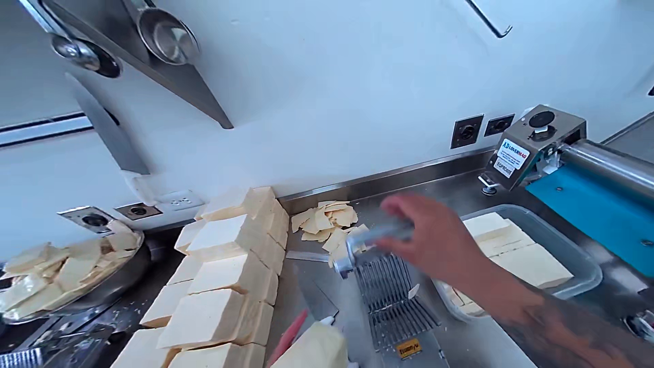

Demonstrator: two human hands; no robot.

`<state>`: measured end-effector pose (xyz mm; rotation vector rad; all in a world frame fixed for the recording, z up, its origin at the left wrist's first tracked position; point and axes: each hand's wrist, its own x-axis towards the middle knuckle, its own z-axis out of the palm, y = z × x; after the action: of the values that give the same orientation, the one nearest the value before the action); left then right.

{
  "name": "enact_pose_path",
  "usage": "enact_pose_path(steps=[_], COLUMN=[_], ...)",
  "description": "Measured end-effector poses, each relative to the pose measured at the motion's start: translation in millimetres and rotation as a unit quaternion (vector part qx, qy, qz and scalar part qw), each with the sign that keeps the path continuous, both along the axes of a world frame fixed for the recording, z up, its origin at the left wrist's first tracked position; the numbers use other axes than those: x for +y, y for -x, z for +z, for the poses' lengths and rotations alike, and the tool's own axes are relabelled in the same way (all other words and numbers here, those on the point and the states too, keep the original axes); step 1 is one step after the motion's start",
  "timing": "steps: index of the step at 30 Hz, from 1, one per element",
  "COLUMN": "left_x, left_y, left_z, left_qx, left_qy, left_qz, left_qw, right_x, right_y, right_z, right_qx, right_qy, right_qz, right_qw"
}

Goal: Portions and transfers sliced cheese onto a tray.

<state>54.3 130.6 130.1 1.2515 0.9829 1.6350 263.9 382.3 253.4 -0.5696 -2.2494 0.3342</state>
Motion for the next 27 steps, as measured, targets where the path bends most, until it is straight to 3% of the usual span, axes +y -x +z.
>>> enact_pose_path(steps=[3,5,9,11,12,13,17,22,24,27], left_x=[39.5,79.3,154.9,178.9,185.2,187.5,152.0,94.9,95.6,98.2], left_y=[-18.6,-38.4,-64.7,-79.8,-83.7,-82.8,-55.1,-81.1,-96.0,-97.0], left_z=[15.7,27.8,47.0,60.7,66.9,72.4,67.9,-9.5,-33.2,-28.3], left_qx=[0.198,0.318,0.441,0.514,0.525,0.521,0.401,0.318,0.289,0.307], left_qy=[0.149,0.278,0.473,0.536,0.551,0.552,0.514,0.38,0.349,0.366], left_qz=[0.058,0.1,0.017,0.001,0.011,0.029,0.113,0.167,0.202,0.194], left_qw=[0.967,0.901,0.762,0.669,0.649,0.651,0.75,0.852,0.868,0.857], right_x=[54.0,74.9,99.8,104.2,106.0,107.5,107.7,99.6,91.6,74.2], right_y=[26.1,34.6,42.5,43.3,43.6,43.8,41.2,15.3,4.0,-16.6], right_z=[-12.5,-26.2,-31.4,-26.6,-25.5,-24.8,-27.4,-28.4,-33.6,-58.2], right_qx=[0.058,0.047,0.041,0.018,0.013,0.009,0.009,-0.038,-0.047,-0.022], right_qy=[0.081,0.103,0.064,0.08,0.083,0.086,0.082,0.041,0.011,-0.035], right_qz=[-0.017,0.02,0.068,0.074,0.076,0.078,0.091,0.156,0.153,0.15], right_qw=[0.995,0.993,0.995,0.994,0.994,0.993,0.992,0.986,0.987,0.988])
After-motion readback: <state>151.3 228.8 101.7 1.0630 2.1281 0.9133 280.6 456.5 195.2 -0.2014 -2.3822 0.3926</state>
